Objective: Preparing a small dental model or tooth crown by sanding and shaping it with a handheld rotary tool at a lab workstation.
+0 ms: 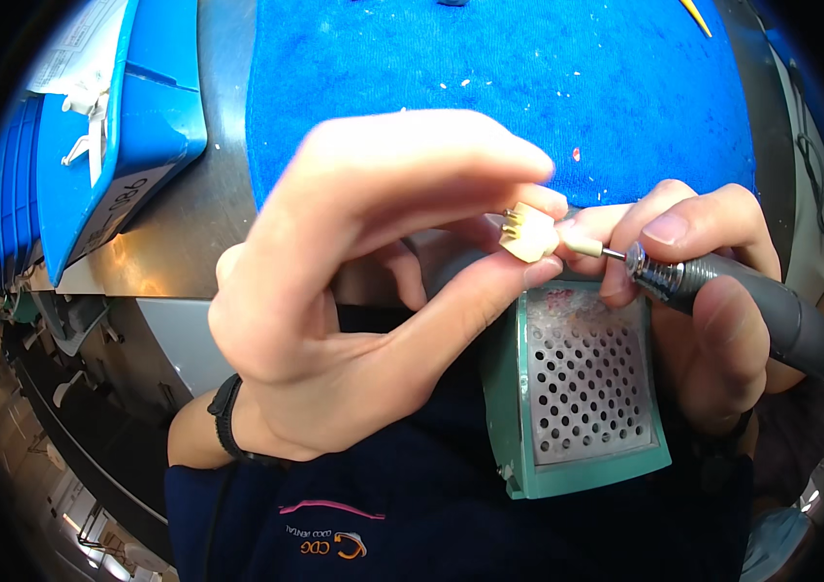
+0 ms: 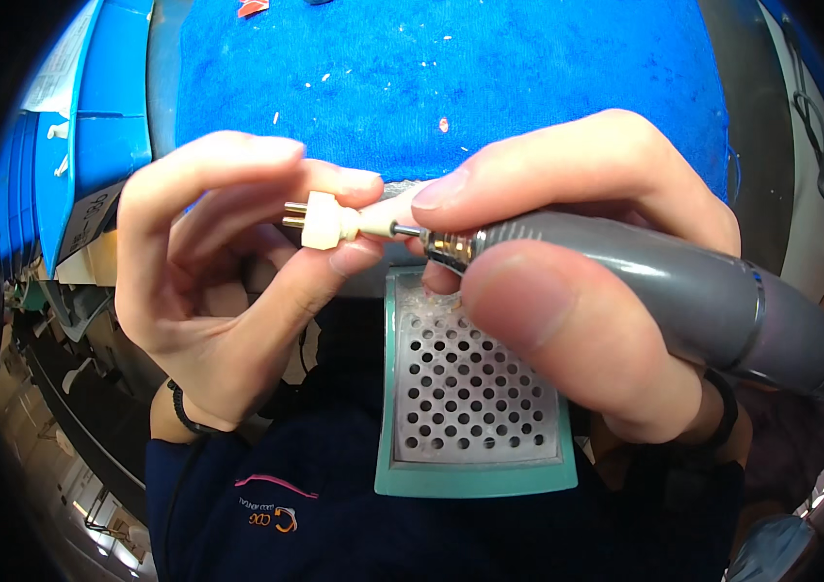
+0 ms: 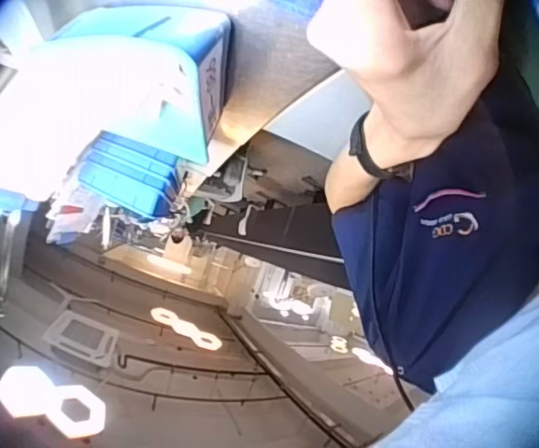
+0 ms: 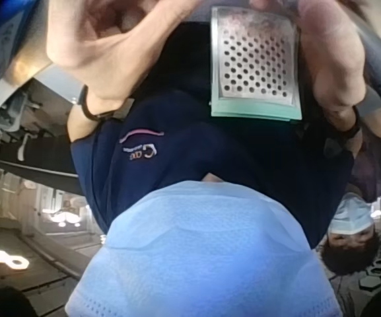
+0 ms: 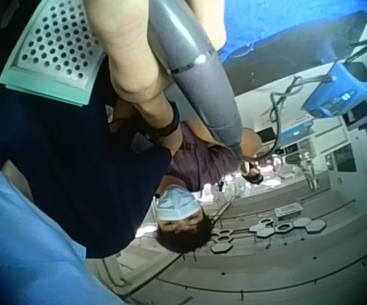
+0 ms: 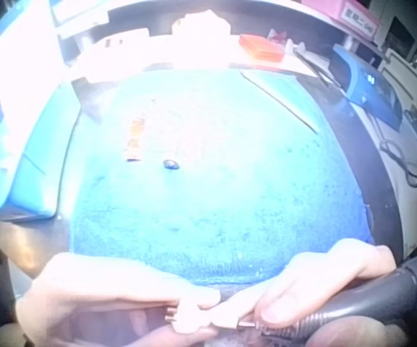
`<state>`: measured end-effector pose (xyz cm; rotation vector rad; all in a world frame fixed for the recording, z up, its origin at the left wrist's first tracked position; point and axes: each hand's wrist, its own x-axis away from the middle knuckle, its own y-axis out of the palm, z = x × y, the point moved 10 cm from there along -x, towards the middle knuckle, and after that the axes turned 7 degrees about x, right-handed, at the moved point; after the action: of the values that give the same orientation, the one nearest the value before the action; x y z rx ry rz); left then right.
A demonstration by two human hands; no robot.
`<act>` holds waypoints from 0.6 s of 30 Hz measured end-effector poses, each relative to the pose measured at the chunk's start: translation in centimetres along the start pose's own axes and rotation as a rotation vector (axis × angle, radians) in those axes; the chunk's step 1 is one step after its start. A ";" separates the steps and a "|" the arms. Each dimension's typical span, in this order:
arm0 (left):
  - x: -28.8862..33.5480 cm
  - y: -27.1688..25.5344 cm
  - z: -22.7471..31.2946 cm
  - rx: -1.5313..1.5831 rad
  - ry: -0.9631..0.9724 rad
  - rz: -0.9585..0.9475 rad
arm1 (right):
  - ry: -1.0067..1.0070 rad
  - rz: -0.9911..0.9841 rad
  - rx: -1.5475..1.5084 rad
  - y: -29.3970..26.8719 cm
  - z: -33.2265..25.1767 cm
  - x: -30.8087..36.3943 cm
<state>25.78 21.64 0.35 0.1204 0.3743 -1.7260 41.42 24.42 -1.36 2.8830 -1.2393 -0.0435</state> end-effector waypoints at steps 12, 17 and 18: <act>0.2 0.2 -0.4 -0.006 -0.119 0.013 | -0.007 0.061 0.045 0.0 -0.1 -0.1; 0.4 0.2 -0.5 0.003 -0.107 0.007 | -0.052 0.039 0.071 0.1 -0.3 -0.4; 0.5 0.1 -0.3 0.019 -0.079 0.023 | -0.052 0.039 0.080 0.1 -0.3 -0.4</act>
<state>25.78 21.29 -0.06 0.0703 0.2975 -1.7067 41.09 24.66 -1.06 2.9423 -1.3360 -0.0710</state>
